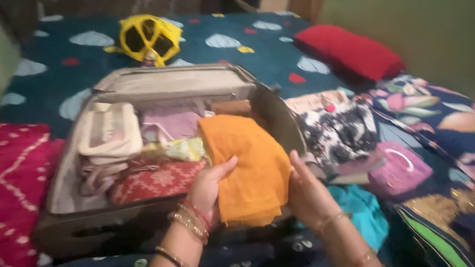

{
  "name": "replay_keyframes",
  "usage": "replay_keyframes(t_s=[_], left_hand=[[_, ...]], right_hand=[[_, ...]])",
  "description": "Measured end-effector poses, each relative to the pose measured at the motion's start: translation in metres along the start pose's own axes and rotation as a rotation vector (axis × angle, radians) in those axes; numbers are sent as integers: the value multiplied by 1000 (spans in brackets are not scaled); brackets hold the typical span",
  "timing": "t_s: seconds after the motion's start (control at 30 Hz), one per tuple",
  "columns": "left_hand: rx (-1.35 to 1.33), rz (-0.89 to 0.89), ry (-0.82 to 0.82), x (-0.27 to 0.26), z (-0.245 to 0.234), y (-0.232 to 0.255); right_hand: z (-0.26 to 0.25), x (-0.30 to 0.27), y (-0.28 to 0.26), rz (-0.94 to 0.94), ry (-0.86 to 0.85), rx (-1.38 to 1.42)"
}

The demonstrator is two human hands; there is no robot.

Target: The person unpacks several folded garments from an open suitcase placed on a bed. They remove a light green shirt, a pink pair of pants, a patterned top, a black and white floral top, and a mustard-colored garment, placing each on the bed beside the suitcase.

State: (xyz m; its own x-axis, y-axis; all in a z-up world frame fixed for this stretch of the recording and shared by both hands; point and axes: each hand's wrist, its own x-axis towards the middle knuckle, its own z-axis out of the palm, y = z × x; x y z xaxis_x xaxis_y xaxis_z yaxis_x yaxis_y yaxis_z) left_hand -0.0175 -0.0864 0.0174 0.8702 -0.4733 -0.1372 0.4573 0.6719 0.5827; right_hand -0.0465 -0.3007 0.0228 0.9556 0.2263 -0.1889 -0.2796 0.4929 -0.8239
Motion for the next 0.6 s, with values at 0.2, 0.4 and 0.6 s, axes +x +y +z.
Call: replay_keyframes(t_s=[0.2,0.4,0.6], left_hand=[[39,-177,-171,37,33,-34],[233,-19,-246,88,64,-84],[339,-129,-165,122,83,-132]], right_hand=[[-35,-28,-26,-204,91,34],[-75,-52,-41,-416,315,-9],[-111,-85,-44,-395,415,67]])
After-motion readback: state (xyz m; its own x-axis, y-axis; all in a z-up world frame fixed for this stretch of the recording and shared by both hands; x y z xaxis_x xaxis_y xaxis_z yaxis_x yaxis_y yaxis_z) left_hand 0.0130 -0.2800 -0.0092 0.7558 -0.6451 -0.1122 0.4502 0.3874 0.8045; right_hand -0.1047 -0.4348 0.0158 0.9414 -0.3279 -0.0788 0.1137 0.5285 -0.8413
